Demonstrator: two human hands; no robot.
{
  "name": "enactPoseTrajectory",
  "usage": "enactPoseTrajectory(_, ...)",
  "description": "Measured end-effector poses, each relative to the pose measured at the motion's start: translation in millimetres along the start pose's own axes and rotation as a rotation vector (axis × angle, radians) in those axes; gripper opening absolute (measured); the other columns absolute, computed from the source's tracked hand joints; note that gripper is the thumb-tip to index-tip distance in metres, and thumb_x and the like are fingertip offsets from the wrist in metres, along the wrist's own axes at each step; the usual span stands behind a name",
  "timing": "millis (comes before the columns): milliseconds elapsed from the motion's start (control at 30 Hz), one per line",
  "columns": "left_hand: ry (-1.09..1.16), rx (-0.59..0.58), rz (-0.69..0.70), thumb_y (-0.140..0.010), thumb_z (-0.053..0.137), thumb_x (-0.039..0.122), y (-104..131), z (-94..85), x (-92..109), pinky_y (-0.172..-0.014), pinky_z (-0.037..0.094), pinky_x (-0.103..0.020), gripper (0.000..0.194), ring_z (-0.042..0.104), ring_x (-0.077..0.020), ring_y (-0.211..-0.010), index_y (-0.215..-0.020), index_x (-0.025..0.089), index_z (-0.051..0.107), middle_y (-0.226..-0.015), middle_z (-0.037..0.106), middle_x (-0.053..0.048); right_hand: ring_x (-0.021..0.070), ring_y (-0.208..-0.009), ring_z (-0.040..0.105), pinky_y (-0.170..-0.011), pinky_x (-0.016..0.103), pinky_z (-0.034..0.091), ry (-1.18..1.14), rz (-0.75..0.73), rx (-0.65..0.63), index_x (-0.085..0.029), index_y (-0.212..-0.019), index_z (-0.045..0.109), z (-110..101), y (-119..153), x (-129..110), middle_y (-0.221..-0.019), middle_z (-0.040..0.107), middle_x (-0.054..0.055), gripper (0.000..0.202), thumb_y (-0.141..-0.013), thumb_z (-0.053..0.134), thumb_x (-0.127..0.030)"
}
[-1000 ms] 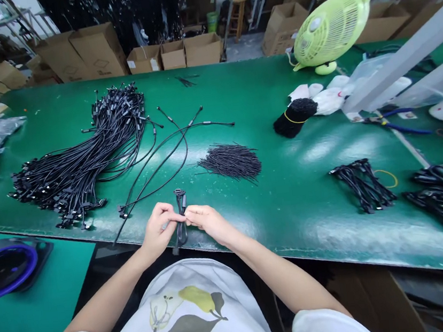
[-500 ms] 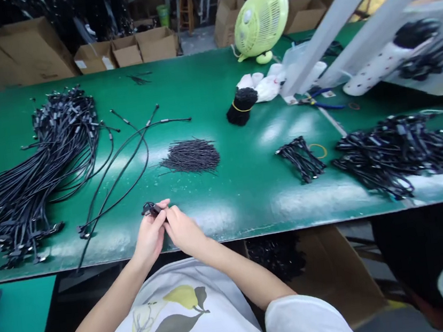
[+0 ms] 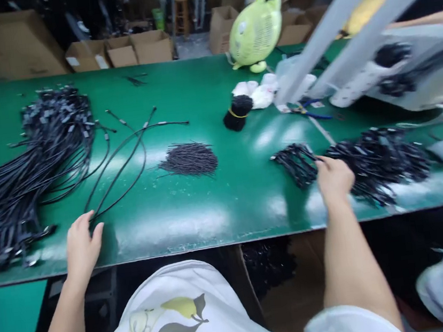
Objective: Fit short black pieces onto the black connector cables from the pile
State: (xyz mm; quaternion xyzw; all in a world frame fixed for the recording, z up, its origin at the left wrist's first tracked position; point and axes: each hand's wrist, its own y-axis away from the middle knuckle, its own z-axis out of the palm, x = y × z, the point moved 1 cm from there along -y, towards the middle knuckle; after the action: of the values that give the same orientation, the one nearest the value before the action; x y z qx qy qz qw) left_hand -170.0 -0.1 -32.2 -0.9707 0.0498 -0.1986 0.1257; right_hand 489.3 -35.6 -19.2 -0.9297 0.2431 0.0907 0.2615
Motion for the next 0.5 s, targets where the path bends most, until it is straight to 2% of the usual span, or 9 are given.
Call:
enactPoseTrajectory(67,-0.056,-0.036,0.003,-0.094,0.043,0.036,2.8,-4.4,-8.0,-0.104,0.040,-0.048,0.044,0.050,-0.0319,-0.121,-0.131,0.014,0.049,-0.128,0.057,-0.018,0.0227,-0.057,0.043,-0.056,0.040,0.028,-0.096,-0.127,0.017,-0.024,-0.068,0.070,12.7,2.3,3.0,-0.056,0.043,0.008,0.047,-0.091,0.041,-0.054)
enactPoseTrajectory(133,-0.072,-0.069,-0.010,-0.094,0.043,0.033,4.2,-5.1,-10.9,-0.101,0.042,-0.045,0.043,0.053,-0.0301,-0.116,-0.132,0.014,0.048,-0.125,0.059,-0.017,0.0266,-0.060,0.046,-0.056,0.041,0.026,-0.152,-0.228,0.092,-0.032,-0.070,0.070,23.8,5.3,1.6,-0.055,0.035,0.006,0.041,-0.089,0.045,-0.058)
enactPoseTrajectory(200,-0.101,-0.107,-0.016,-0.094,0.044,0.029,3.9,-3.9,-11.3,-0.097,0.043,-0.043,0.040,0.054,-0.0295,-0.111,-0.131,0.016,0.050,-0.121,0.062,-0.014,0.0341,-0.071,0.052,-0.057,0.044,0.026,-0.153,-0.250,0.191,-0.040,-0.087,0.072,28.7,5.6,-9.8,-0.060,0.039,0.007,0.031,-0.086,0.048,-0.060)
enactPoseTrajectory(267,-0.178,-0.150,-0.017,-0.093,0.045,0.026,1.6,-2.9,-11.2,-0.092,0.044,-0.043,0.033,0.055,-0.0302,-0.107,-0.124,0.019,0.055,-0.116,0.063,-0.013,0.0416,-0.086,0.055,-0.058,0.049,0.028,-0.125,-0.224,0.212,-0.041,-0.106,0.069,27.1,5.6,-39.4,-0.070,0.049,0.012,0.036,-0.087,0.046,-0.061)
enactPoseTrajectory(333,-0.263,-0.194,-0.018,-0.093,0.045,0.025,-3.3,-2.9,-12.1,-0.088,0.043,-0.043,0.025,0.054,-0.0309,-0.102,-0.113,0.019,0.060,-0.109,0.064,-0.014,0.0434,-0.096,0.056,-0.061,0.054,0.033,-0.129,-0.279,0.072,-0.036,-0.114,0.067,23.8,10.7,-90.6,-0.081,0.058,0.017,0.043,-0.090,0.039,-0.059)
enactPoseTrajectory(367,-0.282,-0.210,-0.018,-0.093,0.046,0.024,-6.5,-3.3,-13.3,-0.086,0.043,-0.043,0.022,0.054,-0.0308,-0.100,-0.107,0.019,0.062,-0.105,0.063,-0.013,0.0421,-0.098,0.057,-0.065,0.055,0.038,-0.162,-0.363,-0.044,-0.032,-0.114,0.067,23.2,16.8,-122.8,-0.087,0.061,0.019,0.045,-0.092,0.036,-0.056)
enactPoseTrajectory(467,-0.195,-0.191,-0.034,-0.092,0.050,0.026,-17.0,-6.8,-20.6,-0.083,0.043,-0.039,0.016,0.054,-0.0281,-0.097,-0.103,0.019,0.060,-0.102,0.062,-0.012,0.0341,-0.105,0.059,-0.085,0.051,0.046,-0.353,-0.660,-0.346,-0.022,-0.109,0.067,29.5,47.8,-230.1,-0.109,0.064,0.018,0.038,-0.096,0.038,-0.042)
enactPoseTrajectory(500,-0.151,-0.163,-0.050,-0.092,0.052,0.027,-19.6,-8.8,-23.9,-0.083,0.043,-0.038,0.016,0.054,-0.0269,-0.097,-0.104,0.020,0.059,-0.102,0.061,-0.011,0.0292,-0.101,0.062,-0.086,0.046,0.048,-0.393,-0.730,-0.391,-0.023,-0.104,0.068,34.3,60.0,-265.8,-0.107,0.066,0.013,0.033,-0.096,0.040,-0.039)
